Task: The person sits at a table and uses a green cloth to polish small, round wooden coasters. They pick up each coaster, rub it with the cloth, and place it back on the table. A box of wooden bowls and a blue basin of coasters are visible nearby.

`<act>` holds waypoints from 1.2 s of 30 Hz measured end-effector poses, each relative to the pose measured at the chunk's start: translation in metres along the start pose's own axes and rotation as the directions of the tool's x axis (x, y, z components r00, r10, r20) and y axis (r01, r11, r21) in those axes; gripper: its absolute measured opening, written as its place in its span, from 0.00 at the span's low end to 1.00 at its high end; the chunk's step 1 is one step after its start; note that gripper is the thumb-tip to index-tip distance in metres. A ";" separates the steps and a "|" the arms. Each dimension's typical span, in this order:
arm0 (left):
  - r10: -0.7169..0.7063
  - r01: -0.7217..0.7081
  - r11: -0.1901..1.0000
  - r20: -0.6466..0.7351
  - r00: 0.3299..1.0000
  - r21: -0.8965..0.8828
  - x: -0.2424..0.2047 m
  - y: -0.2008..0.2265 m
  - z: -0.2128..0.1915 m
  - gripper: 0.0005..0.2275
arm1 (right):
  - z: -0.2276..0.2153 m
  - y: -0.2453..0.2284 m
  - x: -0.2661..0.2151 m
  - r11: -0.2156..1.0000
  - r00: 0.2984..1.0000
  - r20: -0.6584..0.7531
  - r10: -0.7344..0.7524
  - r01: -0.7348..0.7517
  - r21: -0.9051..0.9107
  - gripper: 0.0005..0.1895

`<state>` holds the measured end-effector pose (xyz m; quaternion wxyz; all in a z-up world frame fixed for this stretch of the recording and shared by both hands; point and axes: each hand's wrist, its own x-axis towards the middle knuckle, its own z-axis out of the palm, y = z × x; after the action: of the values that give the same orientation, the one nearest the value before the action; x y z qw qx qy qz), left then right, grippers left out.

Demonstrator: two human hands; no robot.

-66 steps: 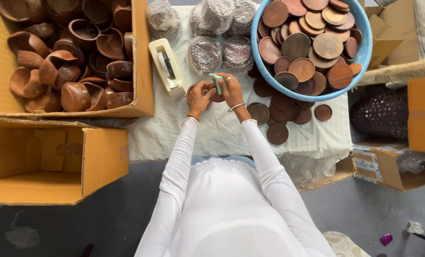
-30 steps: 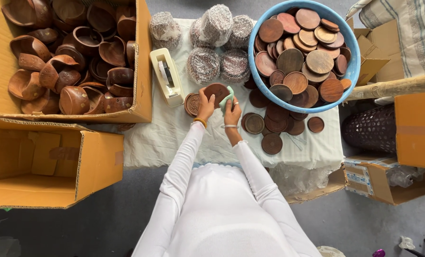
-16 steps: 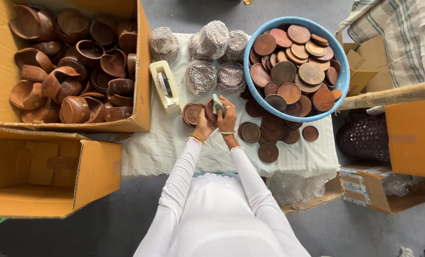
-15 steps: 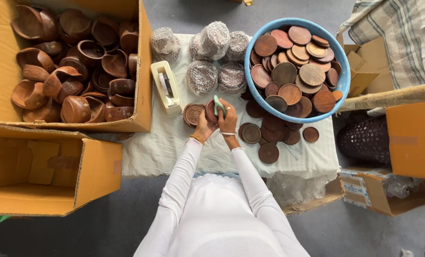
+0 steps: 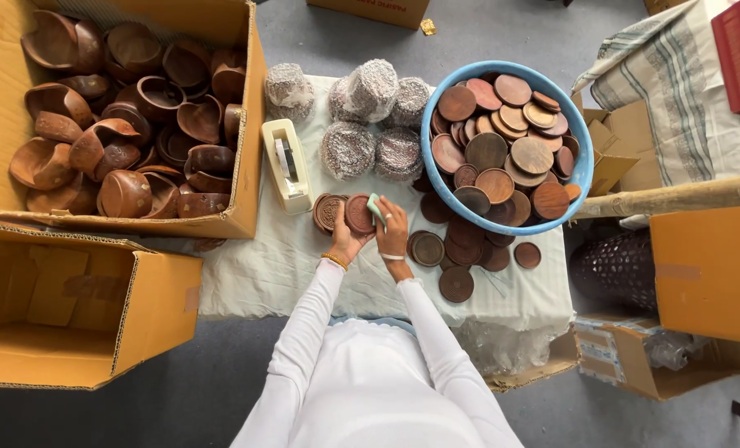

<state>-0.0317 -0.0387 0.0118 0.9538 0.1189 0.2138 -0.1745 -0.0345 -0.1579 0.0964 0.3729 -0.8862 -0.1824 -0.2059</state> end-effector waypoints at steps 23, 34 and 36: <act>0.031 -0.022 0.998 0.168 0.985 -0.053 0.000 0.006 -0.004 0.34 | -0.002 -0.016 0.013 0.988 0.990 0.111 -0.083 0.067 0.141 0.23; 0.052 -0.054 0.999 0.208 0.977 0.002 0.000 -0.003 -0.009 0.34 | -0.006 -0.027 0.019 0.983 0.997 0.051 -0.057 0.047 0.176 0.26; -0.055 0.050 0.997 0.086 0.995 0.056 -0.013 0.003 0.011 0.34 | -0.010 -0.017 0.025 0.994 0.995 -0.005 -0.104 0.104 -0.044 0.25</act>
<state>-0.0378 -0.0355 0.0275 0.9538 0.1310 0.1702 -0.2102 -0.0236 -0.1497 0.1253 0.3429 -0.8826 -0.2225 -0.2322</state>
